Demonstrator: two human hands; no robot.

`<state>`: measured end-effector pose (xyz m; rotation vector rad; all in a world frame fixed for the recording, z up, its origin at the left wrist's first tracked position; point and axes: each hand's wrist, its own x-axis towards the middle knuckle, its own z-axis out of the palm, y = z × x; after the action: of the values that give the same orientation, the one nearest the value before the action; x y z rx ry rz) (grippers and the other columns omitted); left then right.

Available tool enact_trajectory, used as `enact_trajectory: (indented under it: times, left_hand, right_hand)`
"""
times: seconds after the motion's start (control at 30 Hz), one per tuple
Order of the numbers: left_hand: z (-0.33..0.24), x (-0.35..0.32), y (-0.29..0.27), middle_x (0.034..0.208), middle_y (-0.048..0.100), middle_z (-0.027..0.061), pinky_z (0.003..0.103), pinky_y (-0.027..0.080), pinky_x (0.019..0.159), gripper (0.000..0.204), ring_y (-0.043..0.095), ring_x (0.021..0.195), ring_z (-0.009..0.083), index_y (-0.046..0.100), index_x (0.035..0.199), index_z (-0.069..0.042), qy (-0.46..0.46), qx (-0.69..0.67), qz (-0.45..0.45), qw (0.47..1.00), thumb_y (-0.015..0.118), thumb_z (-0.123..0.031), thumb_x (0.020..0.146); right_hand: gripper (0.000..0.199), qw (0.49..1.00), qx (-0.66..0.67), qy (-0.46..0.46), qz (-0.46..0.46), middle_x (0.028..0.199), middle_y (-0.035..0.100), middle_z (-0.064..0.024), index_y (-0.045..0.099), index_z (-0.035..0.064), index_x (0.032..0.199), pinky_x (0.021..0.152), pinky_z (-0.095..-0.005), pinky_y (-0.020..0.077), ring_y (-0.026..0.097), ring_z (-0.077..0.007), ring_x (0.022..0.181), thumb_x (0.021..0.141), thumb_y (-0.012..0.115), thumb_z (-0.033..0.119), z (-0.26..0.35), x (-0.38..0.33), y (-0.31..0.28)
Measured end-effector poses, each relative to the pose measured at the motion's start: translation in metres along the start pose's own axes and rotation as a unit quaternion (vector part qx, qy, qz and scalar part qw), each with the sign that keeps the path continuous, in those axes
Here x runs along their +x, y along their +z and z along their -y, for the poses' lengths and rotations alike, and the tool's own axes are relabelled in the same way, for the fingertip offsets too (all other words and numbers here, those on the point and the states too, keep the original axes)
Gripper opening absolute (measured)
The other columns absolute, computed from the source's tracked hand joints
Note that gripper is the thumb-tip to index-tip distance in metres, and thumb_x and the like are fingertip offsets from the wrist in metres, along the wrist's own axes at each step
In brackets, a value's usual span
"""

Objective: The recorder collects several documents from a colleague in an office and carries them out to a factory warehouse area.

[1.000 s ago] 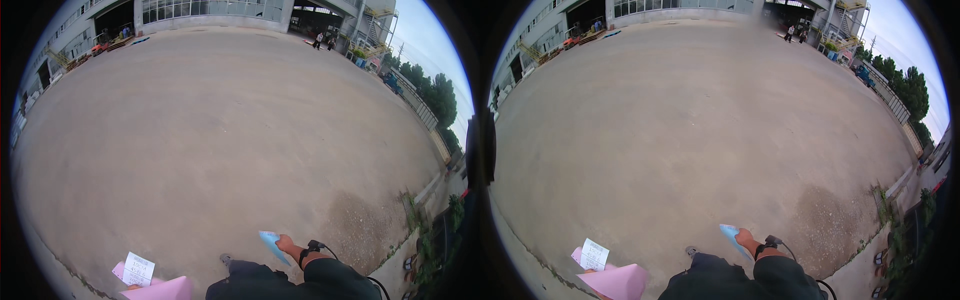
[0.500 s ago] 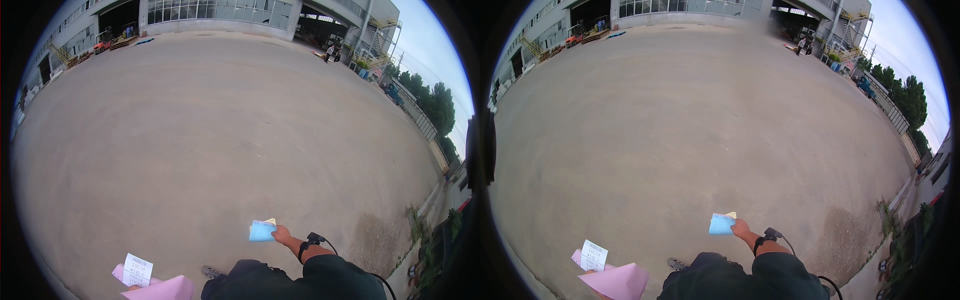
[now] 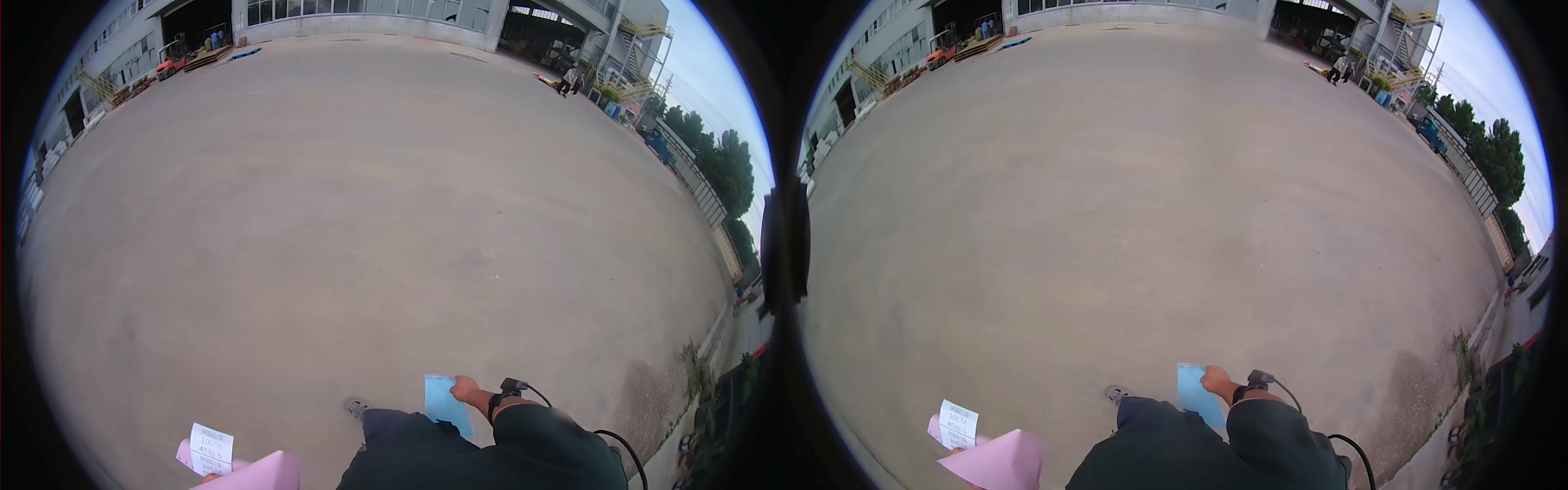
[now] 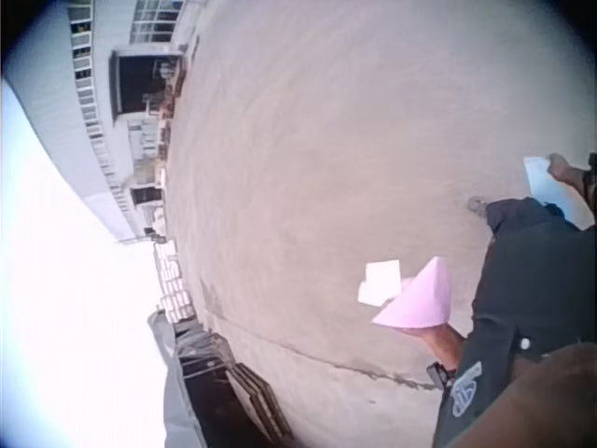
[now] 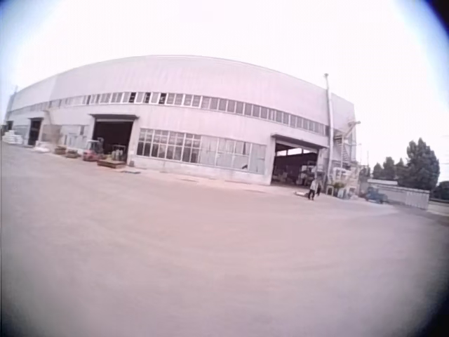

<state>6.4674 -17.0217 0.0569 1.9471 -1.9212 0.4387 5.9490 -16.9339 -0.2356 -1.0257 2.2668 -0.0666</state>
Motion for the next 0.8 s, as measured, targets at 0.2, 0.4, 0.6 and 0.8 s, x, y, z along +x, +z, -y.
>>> enact_trajectory:
  times: [0.2,0.4,0.6,0.8]
  left_hand:
    - [0.087,0.190,0.086,0.090,0.060,0.0107,0.039,0.050,0.073,0.019,0.059,0.085,0.0258,0.061,0.095,-0.006,-0.170,-0.189,0.010,0.967,0.057,-0.023,0.086]
    - [0.224,0.370,0.198,0.090,0.060,0.0098,0.038,0.050,0.073,0.019,0.059,0.085,0.0243,0.061,0.095,-0.006,-0.204,-0.241,0.007,0.949,0.058,-0.023,0.085]
    - [0.367,0.569,0.284,0.089,0.061,0.0090,0.037,0.050,0.072,0.020,0.060,0.084,0.0228,0.062,0.095,-0.006,-0.139,-0.193,-0.004,0.971,0.059,-0.022,0.085]
    - [0.502,0.727,0.372,0.089,0.061,0.0082,0.037,0.050,0.072,0.020,0.060,0.083,0.0213,0.062,0.095,-0.005,-0.008,0.003,-0.023,1.000,0.060,-0.022,0.085]
  right_hand:
    - [0.032,0.935,0.107,-0.321,-0.101,0.096,0.063,-0.0253,0.062,-0.0016,0.098,0.085,-0.0483,0.0461,0.059,-0.0422,0.094,0.076,0.052,0.020,0.458,0.155,-0.112]
    - [0.030,0.902,0.144,-0.388,-0.123,0.090,0.063,-0.0255,0.062,-0.0019,0.095,0.081,-0.0494,0.0462,0.059,-0.0428,0.089,0.077,0.053,0.020,0.714,0.236,-0.101]
    - [0.036,0.998,-0.037,-0.044,-0.018,0.098,0.065,-0.0248,0.066,-0.0004,0.097,0.083,-0.0462,0.0494,0.063,-0.0389,0.093,0.072,0.057,0.024,0.705,0.241,0.021]
    - [0.031,0.988,-0.102,0.065,0.091,0.095,0.066,-0.0244,0.069,-0.0001,0.091,0.082,-0.0453,0.0503,0.063,-0.0401,0.092,0.072,0.054,0.020,0.776,0.231,0.083]
